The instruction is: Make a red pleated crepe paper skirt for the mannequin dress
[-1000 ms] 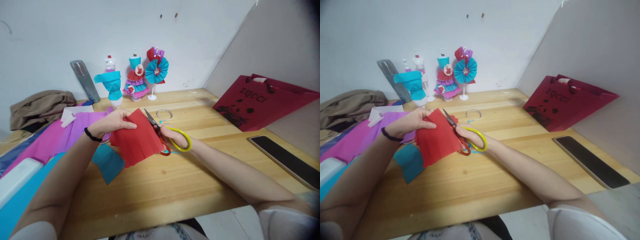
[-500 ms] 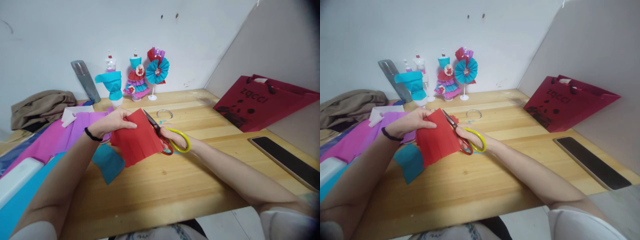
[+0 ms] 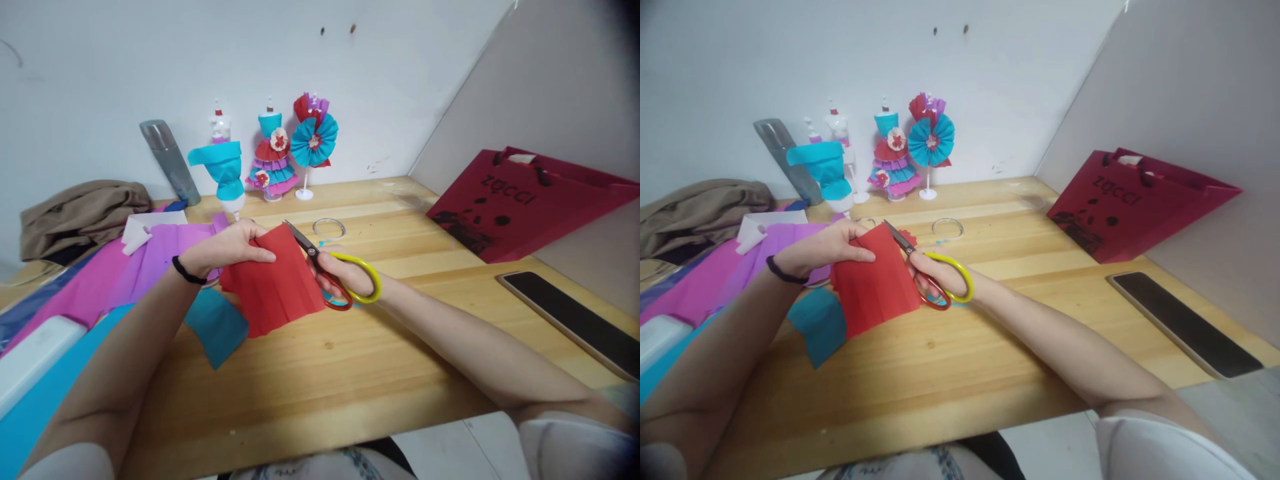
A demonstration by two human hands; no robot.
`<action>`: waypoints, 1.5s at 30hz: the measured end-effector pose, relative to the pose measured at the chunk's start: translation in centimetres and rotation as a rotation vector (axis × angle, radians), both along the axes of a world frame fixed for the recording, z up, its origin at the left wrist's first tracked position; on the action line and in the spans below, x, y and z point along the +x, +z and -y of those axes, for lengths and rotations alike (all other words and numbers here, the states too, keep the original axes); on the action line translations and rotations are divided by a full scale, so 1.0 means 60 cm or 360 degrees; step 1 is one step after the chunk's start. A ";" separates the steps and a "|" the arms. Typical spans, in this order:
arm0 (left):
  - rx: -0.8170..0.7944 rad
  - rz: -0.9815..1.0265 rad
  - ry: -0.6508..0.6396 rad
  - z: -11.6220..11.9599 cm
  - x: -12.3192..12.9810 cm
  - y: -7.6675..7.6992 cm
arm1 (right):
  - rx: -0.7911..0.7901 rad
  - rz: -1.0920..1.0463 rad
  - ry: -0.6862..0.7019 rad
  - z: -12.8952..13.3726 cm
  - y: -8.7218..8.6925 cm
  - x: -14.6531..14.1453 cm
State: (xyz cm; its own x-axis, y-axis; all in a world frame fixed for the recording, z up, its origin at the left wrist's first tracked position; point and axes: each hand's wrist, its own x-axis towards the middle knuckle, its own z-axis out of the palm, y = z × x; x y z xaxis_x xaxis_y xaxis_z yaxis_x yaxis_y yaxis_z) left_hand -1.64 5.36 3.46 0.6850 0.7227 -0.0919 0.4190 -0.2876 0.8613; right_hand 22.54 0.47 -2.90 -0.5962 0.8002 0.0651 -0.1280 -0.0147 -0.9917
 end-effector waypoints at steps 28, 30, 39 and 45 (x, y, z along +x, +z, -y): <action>0.0664 0.1320 0.0702 0.029 -0.056 0.084 | 0.1313 0.1811 0.0505 0.089 0.051 -0.038; 0.0646 0.1366 0.0694 0.028 -0.046 0.079 | 0.1312 0.1844 0.0463 0.092 0.060 -0.036; 0.0725 0.1472 0.0920 0.049 0.026 0.050 | 0.0743 0.0593 0.0087 0.106 0.043 -0.068; 0.0810 0.1433 0.0926 0.055 0.035 0.050 | 0.0157 -0.0012 -0.0331 0.077 0.020 -0.060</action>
State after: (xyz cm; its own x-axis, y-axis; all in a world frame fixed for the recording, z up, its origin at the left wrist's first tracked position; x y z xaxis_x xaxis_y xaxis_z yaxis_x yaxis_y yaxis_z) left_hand 0.45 2.07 6.44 -0.0875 0.7609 0.6429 -0.0985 -0.6488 0.7545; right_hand 18.93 -4.13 -1.71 -0.4185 0.8952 0.1530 -0.1258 0.1097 -0.9860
